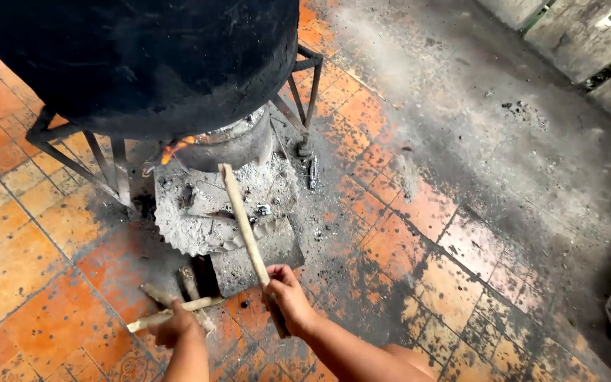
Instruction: Maintaining a wood fire under a large vat and tying candle wicks onto a stick for production.
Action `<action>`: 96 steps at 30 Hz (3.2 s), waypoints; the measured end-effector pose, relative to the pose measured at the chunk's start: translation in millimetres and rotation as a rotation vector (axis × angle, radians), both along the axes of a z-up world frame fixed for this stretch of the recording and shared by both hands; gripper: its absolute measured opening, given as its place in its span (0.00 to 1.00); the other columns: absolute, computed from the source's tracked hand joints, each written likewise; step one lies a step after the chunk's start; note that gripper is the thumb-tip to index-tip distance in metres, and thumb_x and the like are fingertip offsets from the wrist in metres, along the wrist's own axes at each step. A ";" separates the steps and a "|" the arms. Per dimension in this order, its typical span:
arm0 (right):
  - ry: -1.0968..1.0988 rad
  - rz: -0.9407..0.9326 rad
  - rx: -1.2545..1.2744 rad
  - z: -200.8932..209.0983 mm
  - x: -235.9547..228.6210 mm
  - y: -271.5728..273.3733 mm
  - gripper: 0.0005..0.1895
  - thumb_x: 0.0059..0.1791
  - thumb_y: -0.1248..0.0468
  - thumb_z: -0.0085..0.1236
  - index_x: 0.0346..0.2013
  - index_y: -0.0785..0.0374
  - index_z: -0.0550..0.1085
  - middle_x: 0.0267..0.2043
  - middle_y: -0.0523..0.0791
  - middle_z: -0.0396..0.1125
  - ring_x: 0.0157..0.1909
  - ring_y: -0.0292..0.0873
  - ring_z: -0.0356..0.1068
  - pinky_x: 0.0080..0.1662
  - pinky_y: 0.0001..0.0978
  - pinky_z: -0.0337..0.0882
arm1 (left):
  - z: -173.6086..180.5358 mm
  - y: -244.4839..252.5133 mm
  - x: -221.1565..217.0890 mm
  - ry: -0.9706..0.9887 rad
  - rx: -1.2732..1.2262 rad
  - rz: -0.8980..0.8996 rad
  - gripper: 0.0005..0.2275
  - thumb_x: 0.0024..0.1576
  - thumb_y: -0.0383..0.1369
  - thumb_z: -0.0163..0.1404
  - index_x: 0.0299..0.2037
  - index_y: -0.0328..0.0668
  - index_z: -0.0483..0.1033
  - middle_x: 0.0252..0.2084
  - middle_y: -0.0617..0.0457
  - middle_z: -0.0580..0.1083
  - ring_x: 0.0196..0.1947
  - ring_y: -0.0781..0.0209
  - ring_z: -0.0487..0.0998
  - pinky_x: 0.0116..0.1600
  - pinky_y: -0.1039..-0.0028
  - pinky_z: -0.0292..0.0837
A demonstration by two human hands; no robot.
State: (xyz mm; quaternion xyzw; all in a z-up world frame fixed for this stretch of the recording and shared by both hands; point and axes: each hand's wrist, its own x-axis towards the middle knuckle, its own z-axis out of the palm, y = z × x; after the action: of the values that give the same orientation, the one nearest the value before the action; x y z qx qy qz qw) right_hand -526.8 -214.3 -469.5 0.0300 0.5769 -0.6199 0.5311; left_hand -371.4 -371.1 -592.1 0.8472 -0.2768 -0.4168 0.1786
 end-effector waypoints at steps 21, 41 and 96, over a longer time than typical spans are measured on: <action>0.786 0.043 0.000 2.6 -21.8 -9.6 0.27 0.49 0.64 0.62 0.63 0.57 0.68 0.60 0.50 0.59 0.62 0.55 0.61 0.61 0.53 0.61 | 67.3 25.4 -91.0 0.849 -0.451 -0.382 0.08 0.71 0.33 0.38 0.55 0.38 0.58 0.33 0.53 0.66 0.29 0.62 0.73 0.35 0.66 0.82; 0.645 -0.236 0.001 -7.0 -57.0 -10.0 0.25 0.57 0.54 0.48 0.66 0.62 0.62 0.62 0.60 0.56 0.63 0.64 0.61 0.62 0.61 0.62 | 93.6 -29.4 -217.4 1.312 -0.233 -0.146 0.07 0.69 0.40 0.41 0.44 0.49 0.62 0.28 0.58 0.68 0.25 0.64 0.73 0.41 0.62 0.79; 0.236 -0.113 -0.246 13.4 -46.4 1.0 0.27 0.56 0.52 0.44 0.69 0.56 0.58 0.53 0.52 0.64 0.48 0.47 0.68 0.45 0.37 0.71 | 170.9 -97.9 -119.5 1.109 -0.089 -0.713 0.16 0.65 0.29 0.48 0.62 0.31 0.67 0.41 0.45 0.74 0.31 0.64 0.75 0.30 0.79 0.77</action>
State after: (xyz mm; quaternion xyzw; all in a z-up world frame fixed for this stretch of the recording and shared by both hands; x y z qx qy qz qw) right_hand -573.2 -213.3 -456.1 -0.0759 0.5523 -0.7140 0.4236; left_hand -490.9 -468.9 -421.2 0.3552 -0.4246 -0.8130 0.1806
